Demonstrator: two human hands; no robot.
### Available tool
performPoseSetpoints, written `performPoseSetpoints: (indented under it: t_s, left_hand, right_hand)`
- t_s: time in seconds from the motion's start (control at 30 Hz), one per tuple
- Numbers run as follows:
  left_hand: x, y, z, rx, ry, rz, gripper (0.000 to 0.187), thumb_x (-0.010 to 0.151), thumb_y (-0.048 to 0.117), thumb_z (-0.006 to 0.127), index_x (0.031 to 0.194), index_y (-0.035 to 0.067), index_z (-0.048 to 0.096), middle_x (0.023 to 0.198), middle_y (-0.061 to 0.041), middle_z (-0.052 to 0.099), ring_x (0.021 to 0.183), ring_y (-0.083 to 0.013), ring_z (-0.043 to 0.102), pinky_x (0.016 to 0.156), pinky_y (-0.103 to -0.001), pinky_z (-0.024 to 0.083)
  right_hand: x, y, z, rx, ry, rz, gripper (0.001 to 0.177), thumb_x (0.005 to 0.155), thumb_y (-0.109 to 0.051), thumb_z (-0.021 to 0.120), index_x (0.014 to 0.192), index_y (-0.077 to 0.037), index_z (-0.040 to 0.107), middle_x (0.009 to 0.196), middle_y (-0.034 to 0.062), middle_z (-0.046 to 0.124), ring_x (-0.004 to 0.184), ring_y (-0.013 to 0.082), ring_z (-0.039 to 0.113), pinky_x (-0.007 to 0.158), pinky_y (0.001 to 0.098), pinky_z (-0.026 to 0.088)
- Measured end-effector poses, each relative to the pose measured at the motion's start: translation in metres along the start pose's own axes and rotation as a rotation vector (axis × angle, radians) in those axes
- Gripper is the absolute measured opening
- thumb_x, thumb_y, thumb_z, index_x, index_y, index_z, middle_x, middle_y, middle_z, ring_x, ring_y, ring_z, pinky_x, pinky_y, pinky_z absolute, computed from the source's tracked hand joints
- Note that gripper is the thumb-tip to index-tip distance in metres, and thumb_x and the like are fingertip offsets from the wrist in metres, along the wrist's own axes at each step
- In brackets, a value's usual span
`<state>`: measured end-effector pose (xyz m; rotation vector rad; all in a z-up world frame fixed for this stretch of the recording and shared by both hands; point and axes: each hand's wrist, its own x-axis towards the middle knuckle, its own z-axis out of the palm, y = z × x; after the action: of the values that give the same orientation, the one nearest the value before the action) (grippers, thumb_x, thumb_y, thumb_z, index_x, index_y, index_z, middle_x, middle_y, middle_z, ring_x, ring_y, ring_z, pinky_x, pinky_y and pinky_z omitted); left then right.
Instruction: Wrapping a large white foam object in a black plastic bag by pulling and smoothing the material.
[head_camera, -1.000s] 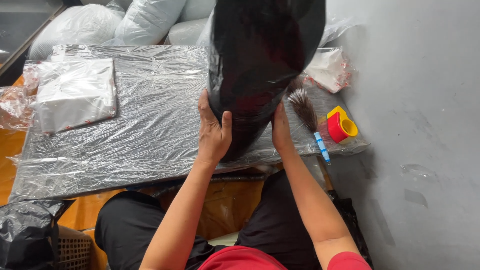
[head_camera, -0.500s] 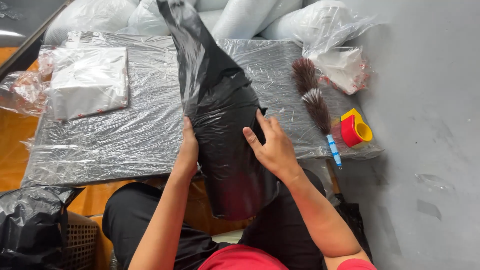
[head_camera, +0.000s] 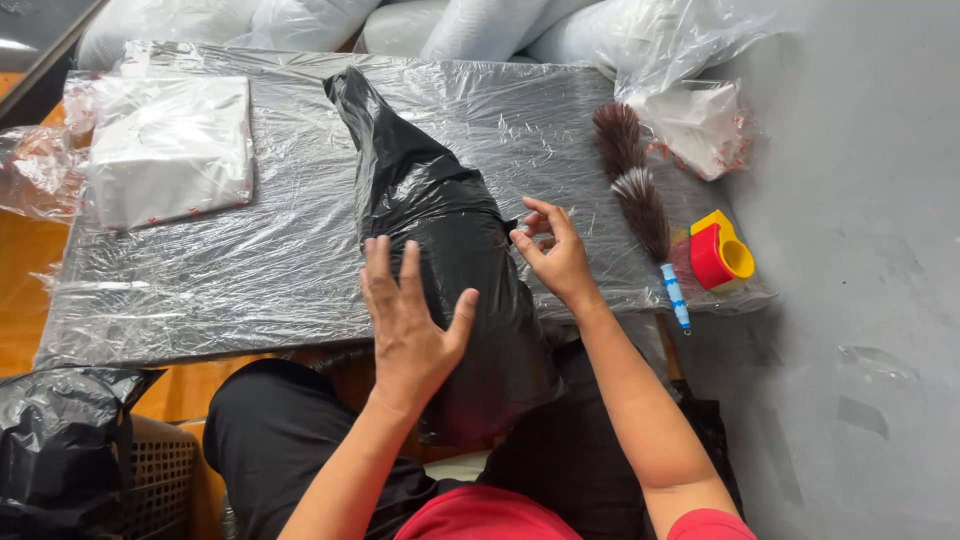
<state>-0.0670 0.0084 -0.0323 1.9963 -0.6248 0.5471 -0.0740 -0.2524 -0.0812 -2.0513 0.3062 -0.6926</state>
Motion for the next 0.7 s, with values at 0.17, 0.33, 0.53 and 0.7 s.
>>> performPoseSetpoints:
  t_s: [0.17,0.33,0.53,0.7]
  left_hand:
    - [0.004,0.023,0.01,0.117,-0.103,0.203,0.068,0.088,0.033,0.071,0.142,-0.005,0.053,0.15,-0.03,0.044,0.146,-0.045,0.036,0.119,-0.058,0.023]
    - [0.018,0.013,0.016,0.266,-0.198,0.166,0.068,0.082,0.045,0.064,0.133,0.0,0.064,0.141,-0.024,0.055,0.142,-0.0392,0.043,0.116,-0.053,0.026]
    - [0.028,0.013,0.023,0.275,-0.263,0.156,0.063,0.082,0.044,0.063,0.124,-0.003,0.067,0.147,-0.026,0.052,0.147,-0.0412,0.036,0.119,-0.059,0.02]
    - [0.031,0.005,0.028,0.309,-0.3,0.168,0.066,0.079,0.045,0.061,0.125,-0.003,0.065,0.145,-0.027,0.054,0.145,-0.0412,0.041,0.117,-0.061,0.023]
  right_hand:
    - [0.02,-0.007,0.003,-0.086,-0.201,-0.168,0.034,0.095,-0.023,0.076,0.129,-0.018,0.072,0.116,0.0071,0.068,0.107,0.0263,0.072,0.081,0.0353,0.06]
    - [0.034,0.005,0.011,-0.013,-0.25,-0.067,0.025,0.1,-0.021,0.068,0.124,-0.015,0.074,0.109,0.0098,0.07,0.103,0.0273,0.073,0.081,0.0358,0.059]
    - [0.037,0.01,0.019,-0.102,-0.196,-0.159,0.014,0.099,-0.017,0.07,0.11,-0.015,0.078,0.089,0.0082,0.069,0.084,0.0254,0.073,0.069,0.0316,0.059]
    - [0.034,0.021,0.026,-0.237,-0.102,-0.389,0.01,0.102,-0.009,0.061,0.106,-0.01,0.07,0.091,0.0111,0.063,0.085,0.0313,0.068,0.073,0.0383,0.057]
